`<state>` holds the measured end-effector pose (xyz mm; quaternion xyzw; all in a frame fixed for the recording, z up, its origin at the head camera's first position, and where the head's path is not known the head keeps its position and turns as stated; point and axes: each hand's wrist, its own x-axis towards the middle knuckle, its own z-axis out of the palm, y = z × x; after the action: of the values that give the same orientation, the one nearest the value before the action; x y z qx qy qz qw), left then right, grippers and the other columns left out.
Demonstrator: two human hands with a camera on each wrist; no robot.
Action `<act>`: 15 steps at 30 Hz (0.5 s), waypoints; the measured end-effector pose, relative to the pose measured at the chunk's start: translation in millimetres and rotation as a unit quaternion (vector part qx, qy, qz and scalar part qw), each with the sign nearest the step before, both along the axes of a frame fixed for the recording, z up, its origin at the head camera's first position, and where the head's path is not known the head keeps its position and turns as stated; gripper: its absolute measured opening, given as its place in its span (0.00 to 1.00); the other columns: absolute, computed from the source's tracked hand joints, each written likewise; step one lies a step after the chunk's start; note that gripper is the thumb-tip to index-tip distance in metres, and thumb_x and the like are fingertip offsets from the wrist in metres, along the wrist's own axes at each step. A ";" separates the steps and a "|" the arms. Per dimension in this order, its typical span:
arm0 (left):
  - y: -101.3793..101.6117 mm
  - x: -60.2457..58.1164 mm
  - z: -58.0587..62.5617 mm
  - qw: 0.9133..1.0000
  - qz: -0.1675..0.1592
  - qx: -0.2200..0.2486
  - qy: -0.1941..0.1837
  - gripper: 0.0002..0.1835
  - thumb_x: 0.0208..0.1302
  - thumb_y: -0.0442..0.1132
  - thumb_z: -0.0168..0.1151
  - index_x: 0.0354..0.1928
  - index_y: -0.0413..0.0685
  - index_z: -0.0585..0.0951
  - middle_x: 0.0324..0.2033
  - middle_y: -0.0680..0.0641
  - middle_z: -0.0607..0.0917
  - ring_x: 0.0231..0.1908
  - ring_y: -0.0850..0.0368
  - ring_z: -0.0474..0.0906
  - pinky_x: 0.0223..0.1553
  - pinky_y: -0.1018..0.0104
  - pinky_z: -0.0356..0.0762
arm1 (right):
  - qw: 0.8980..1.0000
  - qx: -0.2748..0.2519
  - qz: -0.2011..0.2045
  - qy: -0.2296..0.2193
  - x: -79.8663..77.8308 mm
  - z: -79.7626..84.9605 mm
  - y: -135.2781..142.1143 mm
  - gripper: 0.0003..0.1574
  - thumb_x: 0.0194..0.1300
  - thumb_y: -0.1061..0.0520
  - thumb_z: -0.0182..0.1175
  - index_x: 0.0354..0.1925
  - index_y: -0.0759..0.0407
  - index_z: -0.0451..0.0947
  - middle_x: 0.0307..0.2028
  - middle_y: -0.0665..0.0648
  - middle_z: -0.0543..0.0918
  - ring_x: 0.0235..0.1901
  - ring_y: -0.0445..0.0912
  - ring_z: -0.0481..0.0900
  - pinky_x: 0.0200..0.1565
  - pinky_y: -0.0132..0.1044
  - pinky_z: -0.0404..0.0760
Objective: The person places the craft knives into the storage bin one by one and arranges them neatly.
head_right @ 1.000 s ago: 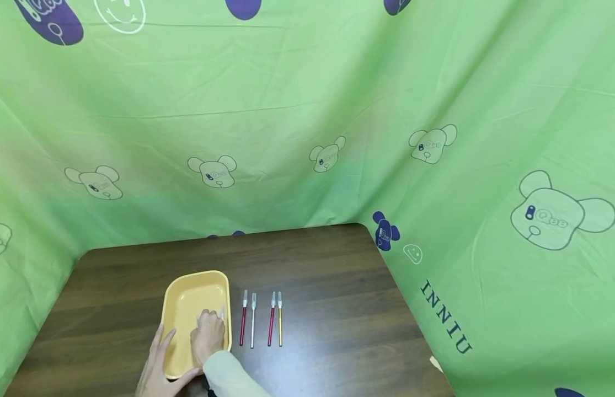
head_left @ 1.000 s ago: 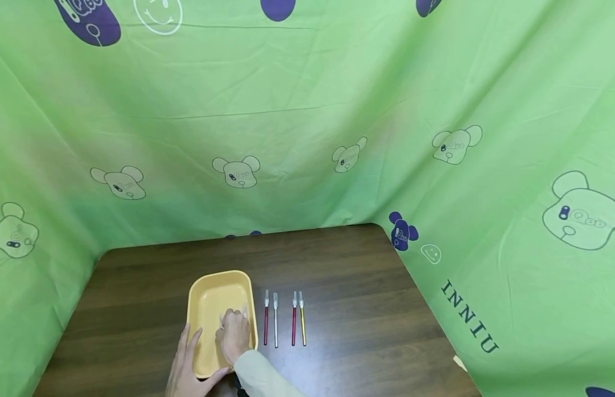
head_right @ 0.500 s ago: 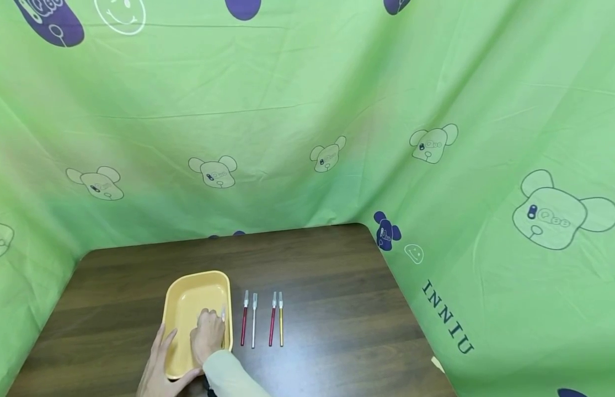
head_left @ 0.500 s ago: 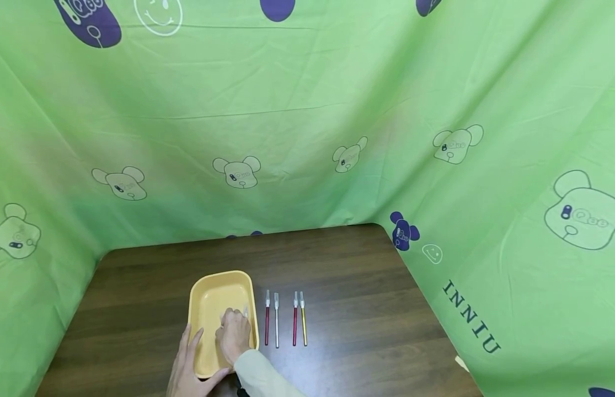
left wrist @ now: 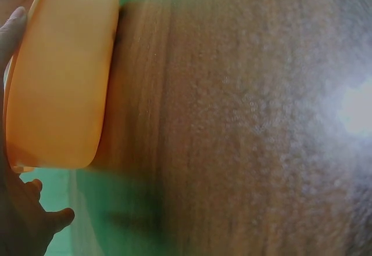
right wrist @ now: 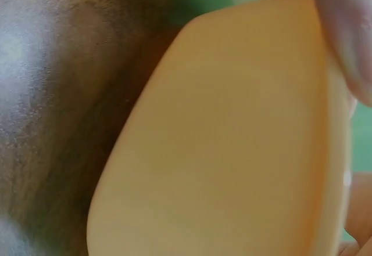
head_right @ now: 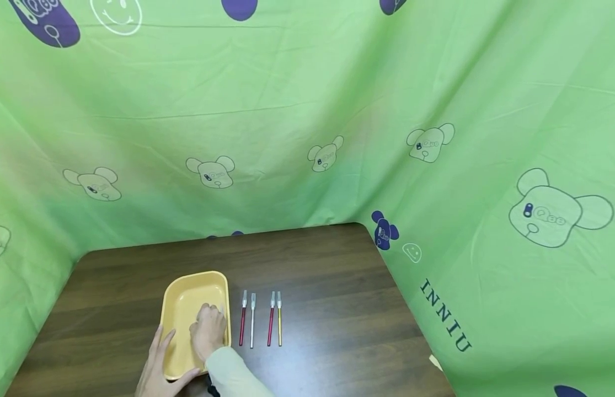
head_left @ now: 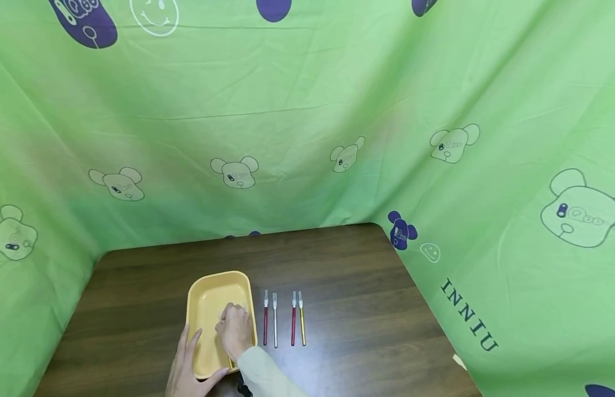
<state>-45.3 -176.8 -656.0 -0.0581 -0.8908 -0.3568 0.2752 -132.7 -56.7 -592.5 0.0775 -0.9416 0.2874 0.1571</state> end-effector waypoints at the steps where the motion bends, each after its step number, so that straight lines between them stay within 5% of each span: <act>1: 0.0 0.4 -0.2 1.000 0.001 -0.001 0.002 0.62 0.27 0.47 0.91 0.72 0.37 0.72 0.76 0.30 0.63 0.61 0.30 0.69 0.53 0.52 0.67 | 1.000 0.002 -0.001 -0.008 0.2 1.1 0.7 0.19 0.46 0.63 0.83 0.23 0.53 0.79 0.21 0.49 0.80 0.23 0.45 0.80 0.27 0.32 0.76; 9: -1.0 0.7 0.5 1.000 -0.004 -0.001 0.013 0.62 0.27 0.48 0.91 0.72 0.36 0.73 0.75 0.29 0.64 0.59 0.29 0.71 0.53 0.61 0.65 | 0.999 0.037 0.000 -0.005 1.3 9.6 6.8 0.15 0.47 0.56 0.84 0.28 0.51 0.85 0.24 0.50 0.86 0.26 0.47 0.84 0.29 0.35 0.79; 15: -0.1 2.1 4.5 1.000 -0.004 0.002 -0.017 0.61 0.32 0.48 0.91 0.72 0.38 0.71 0.76 0.30 0.62 0.61 0.25 0.71 0.52 0.41 0.75 | 0.999 0.027 0.027 0.007 -1.3 16.2 13.8 0.14 0.48 0.56 0.83 0.33 0.53 0.87 0.26 0.49 0.87 0.27 0.45 0.85 0.30 0.33 0.79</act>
<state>-43.2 -176.9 -651.5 -0.0546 -0.8944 -0.3608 0.2586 -134.1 -43.0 -576.3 0.1091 -0.9455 0.2655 0.1538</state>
